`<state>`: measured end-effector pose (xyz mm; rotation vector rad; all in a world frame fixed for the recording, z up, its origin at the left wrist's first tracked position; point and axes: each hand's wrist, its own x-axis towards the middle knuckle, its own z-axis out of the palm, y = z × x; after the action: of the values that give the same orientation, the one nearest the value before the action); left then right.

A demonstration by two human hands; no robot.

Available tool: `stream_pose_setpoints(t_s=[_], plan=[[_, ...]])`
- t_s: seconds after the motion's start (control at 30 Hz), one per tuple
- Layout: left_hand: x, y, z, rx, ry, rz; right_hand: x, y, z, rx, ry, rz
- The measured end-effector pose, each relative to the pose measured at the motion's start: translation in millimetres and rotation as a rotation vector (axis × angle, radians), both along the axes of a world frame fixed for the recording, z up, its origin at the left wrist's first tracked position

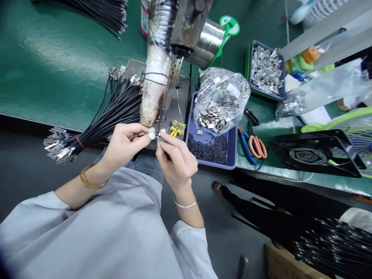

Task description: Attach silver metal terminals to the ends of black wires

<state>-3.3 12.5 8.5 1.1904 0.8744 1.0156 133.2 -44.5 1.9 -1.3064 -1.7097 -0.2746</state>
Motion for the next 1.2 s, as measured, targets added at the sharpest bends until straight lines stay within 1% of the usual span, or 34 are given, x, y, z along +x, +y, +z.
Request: stream_pose_setpoints(t_s=[0.1, 0.27, 0.4, 0.5, 0.57, 0.67, 0.73, 0.97, 1.2], plan=[[-1, 0, -0.2, -0.010, -0.012, -0.004, 0, -1, 0.5, -0.010, -0.022, -0.003], [-1, 0, -2.9, -0.017, 0.002, -0.015, 2, -2, -1.1, 0.016, -0.051, 0.030], [-2, -2, -2.2, 0.022, 0.006, -0.017, 3, -2, -1.4, 0.035, -0.038, 0.054], [-3, -4, -0.9, 0.064, 0.060, -0.028, 3, -2, 0.1, 0.049, 0.011, 0.014], [-4, -5, -0.6, 0.095, 0.097, -0.037, 2, -2, 1.6, -0.023, 0.126, -0.002], [-4, -6, -1.1, 0.135, 0.121, -0.012, 2, -3, 3.7, -0.204, 0.327, 0.036], [-3, -6, -1.7, 0.145, 0.111, 0.014, 2, -3, 4.6, -0.241, 0.364, 0.058], [0, -4, -1.4, 0.109, 0.068, 0.040, 3, 2, 5.2, -0.169, 0.228, 0.062], [0, -3, 2.1, 0.183, 0.075, 0.077, 3, 3, 10.2, -0.137, 0.156, 0.043]])
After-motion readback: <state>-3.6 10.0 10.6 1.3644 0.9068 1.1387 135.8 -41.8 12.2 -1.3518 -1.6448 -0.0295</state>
